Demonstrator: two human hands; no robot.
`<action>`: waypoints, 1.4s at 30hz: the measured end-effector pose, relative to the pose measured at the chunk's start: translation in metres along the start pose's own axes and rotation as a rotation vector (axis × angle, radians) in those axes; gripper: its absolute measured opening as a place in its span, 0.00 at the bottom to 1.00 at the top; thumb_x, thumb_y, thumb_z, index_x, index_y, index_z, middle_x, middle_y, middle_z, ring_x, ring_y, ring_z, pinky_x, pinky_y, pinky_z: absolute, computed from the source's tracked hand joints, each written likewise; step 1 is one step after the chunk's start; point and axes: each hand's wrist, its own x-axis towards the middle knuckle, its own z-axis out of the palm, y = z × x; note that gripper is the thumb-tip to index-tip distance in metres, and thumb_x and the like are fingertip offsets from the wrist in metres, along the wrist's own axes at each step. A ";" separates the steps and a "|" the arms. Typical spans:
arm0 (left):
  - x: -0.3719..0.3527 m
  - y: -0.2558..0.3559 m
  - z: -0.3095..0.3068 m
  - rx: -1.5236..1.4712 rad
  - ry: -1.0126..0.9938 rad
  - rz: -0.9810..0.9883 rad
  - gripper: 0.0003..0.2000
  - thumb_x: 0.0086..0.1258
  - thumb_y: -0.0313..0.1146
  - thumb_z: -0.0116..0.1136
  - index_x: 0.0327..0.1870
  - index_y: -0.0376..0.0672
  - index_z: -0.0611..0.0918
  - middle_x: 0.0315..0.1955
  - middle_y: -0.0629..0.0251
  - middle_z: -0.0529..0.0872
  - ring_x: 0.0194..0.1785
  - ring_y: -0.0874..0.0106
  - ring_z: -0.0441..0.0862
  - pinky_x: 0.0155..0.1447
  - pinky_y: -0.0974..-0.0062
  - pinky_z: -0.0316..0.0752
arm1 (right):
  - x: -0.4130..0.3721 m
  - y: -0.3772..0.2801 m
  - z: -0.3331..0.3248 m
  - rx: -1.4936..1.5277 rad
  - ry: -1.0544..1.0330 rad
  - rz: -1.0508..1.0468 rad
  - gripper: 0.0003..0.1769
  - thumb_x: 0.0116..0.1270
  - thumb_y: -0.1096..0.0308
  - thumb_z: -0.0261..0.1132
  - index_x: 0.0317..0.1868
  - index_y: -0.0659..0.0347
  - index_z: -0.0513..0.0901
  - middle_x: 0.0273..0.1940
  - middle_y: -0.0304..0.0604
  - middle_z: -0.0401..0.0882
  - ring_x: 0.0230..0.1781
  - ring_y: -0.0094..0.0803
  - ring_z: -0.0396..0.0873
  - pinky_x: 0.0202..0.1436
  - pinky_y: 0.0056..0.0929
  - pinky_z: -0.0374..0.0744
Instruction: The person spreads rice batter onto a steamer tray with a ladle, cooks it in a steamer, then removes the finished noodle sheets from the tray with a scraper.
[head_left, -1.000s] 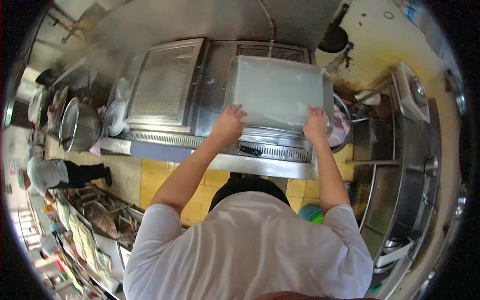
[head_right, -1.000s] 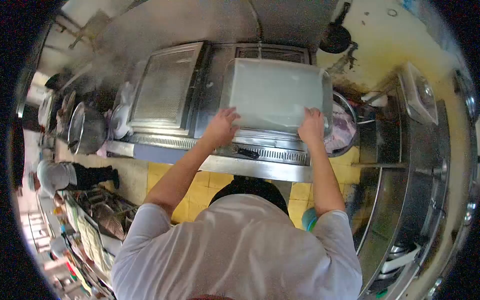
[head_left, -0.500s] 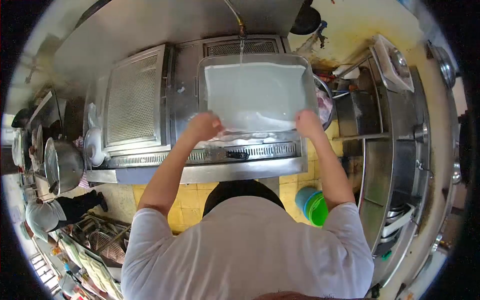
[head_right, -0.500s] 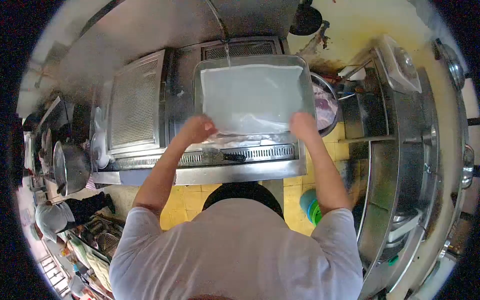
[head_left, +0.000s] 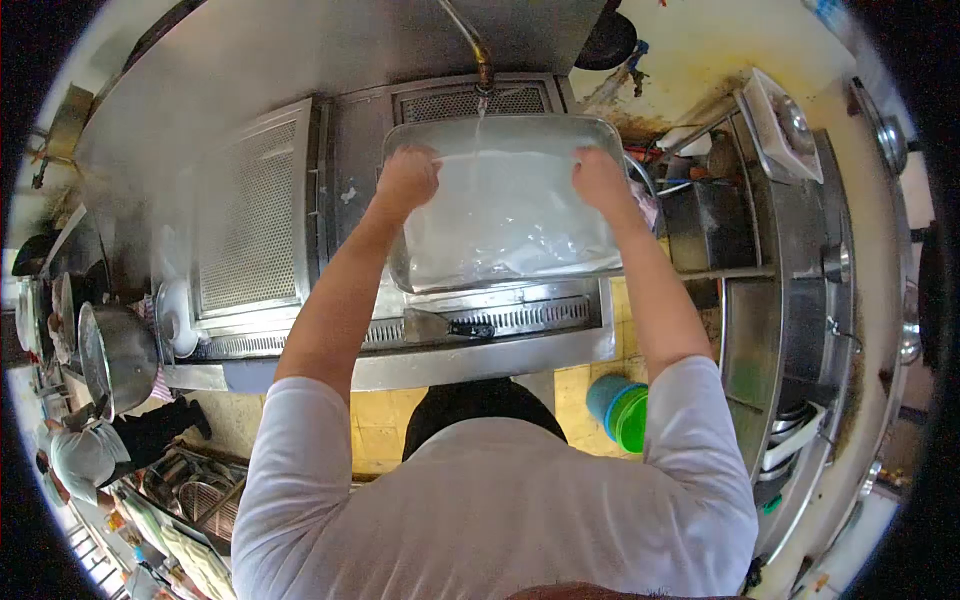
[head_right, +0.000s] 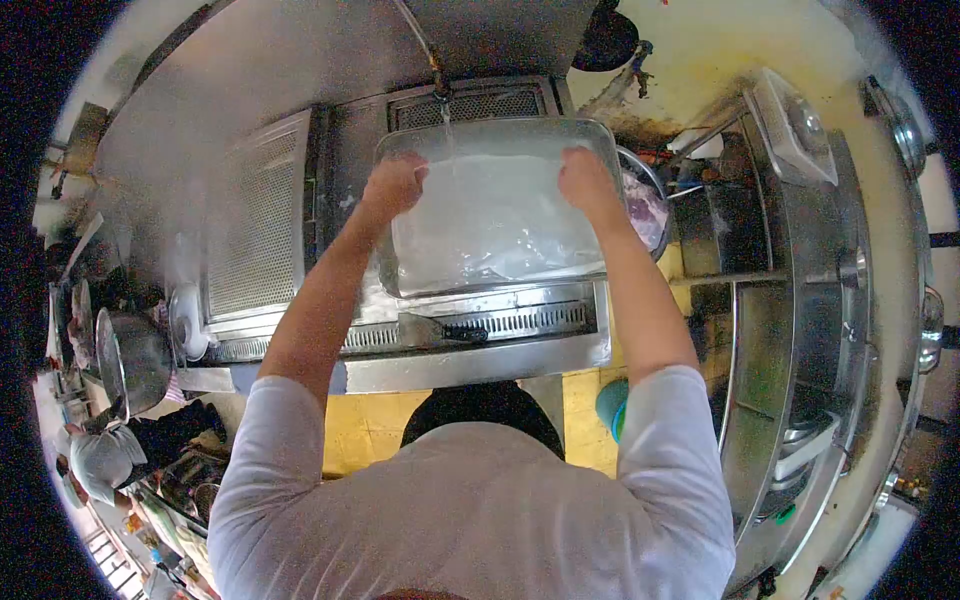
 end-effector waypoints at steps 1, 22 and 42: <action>0.007 0.003 -0.003 -0.004 0.000 -0.001 0.10 0.71 0.36 0.56 0.46 0.48 0.88 0.53 0.51 0.86 0.57 0.50 0.83 0.61 0.53 0.78 | 0.009 -0.004 0.001 -0.039 -0.061 0.025 0.16 0.64 0.70 0.59 0.49 0.65 0.86 0.50 0.59 0.85 0.53 0.56 0.83 0.62 0.50 0.81; -0.062 -0.015 -0.078 -0.233 0.342 -0.124 0.09 0.67 0.30 0.62 0.45 0.42 0.90 0.44 0.52 0.89 0.47 0.55 0.88 0.55 0.62 0.81 | -0.041 0.039 -0.096 0.355 0.196 -0.050 0.11 0.65 0.70 0.65 0.45 0.66 0.87 0.43 0.52 0.88 0.45 0.47 0.85 0.52 0.36 0.81; -0.207 0.076 -0.342 -0.491 0.924 -0.044 0.11 0.71 0.29 0.66 0.51 0.38 0.89 0.39 0.59 0.93 0.41 0.75 0.87 0.49 0.72 0.81 | -0.091 -0.120 -0.377 0.857 0.332 -0.356 0.14 0.71 0.76 0.64 0.55 0.71 0.84 0.44 0.43 0.87 0.43 0.26 0.82 0.53 0.26 0.78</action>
